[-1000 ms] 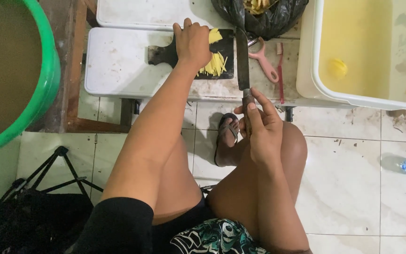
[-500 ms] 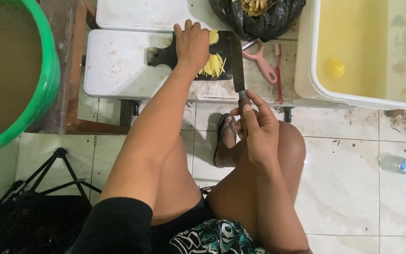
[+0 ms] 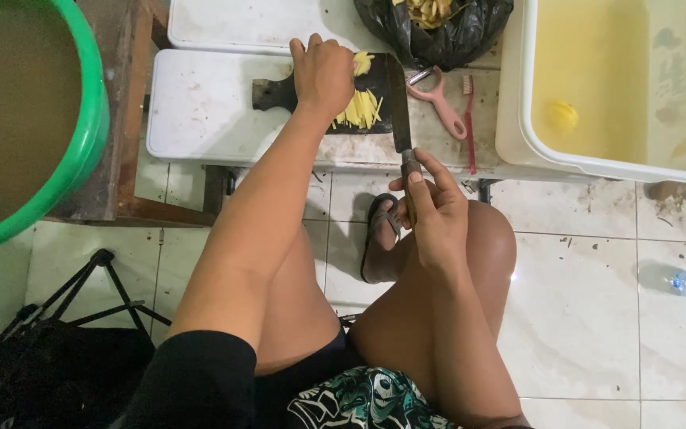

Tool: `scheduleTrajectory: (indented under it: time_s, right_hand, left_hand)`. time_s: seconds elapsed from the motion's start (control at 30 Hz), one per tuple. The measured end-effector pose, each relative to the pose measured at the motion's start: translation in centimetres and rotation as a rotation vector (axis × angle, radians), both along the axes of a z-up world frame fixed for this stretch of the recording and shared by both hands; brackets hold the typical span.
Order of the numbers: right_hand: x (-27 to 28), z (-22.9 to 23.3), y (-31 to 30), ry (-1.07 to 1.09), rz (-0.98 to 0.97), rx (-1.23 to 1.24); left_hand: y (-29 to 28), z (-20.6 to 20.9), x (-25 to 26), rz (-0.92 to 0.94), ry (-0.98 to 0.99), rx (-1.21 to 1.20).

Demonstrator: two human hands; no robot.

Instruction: Slicing a yellow vegetable into thin julienne strips using a knife on a cutting board.

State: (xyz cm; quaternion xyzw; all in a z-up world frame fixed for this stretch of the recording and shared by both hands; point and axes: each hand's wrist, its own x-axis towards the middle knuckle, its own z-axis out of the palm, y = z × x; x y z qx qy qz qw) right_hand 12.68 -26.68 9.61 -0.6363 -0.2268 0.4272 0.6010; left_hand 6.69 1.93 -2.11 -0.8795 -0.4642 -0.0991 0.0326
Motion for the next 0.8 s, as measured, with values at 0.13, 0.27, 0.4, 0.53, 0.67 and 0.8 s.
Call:
scheduleTrajectory:
  time_s: [0.13, 0.27, 0.4, 0.53, 0.67, 0.8]
  right_hand:
    - [0.2, -0.8, 0.1, -0.001, 0.004, 0.042]
    - [0.0, -0.6, 0.0, 0.001, -0.004, 0.009]
    - [0.1, -0.9, 0.1, -0.007, 0.002, 0.03]
    - [0.3, -1.1, 0.2, -0.029, -0.007, 0.028]
    - [0.1, -1.2, 0.4, -0.022, -0.013, -0.011]
    - [0.0, -2.6, 0.6, -0.123, 0.036, -0.016]
  left_hand:
    - [0.0, -0.1, 0.0, 0.004, -0.14, -0.071]
    - [0.0, -0.5, 0.0, 0.019, -0.127, -0.109]
    - [0.1, -0.3, 0.0, 0.008, -0.195, -0.127]
    - [0.1, -1.6, -0.2, 0.016, -0.267, -0.233]
    - [0.3, -1.0, -1.0, 0.021, -0.45, -0.18]
    - [0.4, 0.1, -2.3, 0.113, -0.505, -0.149]
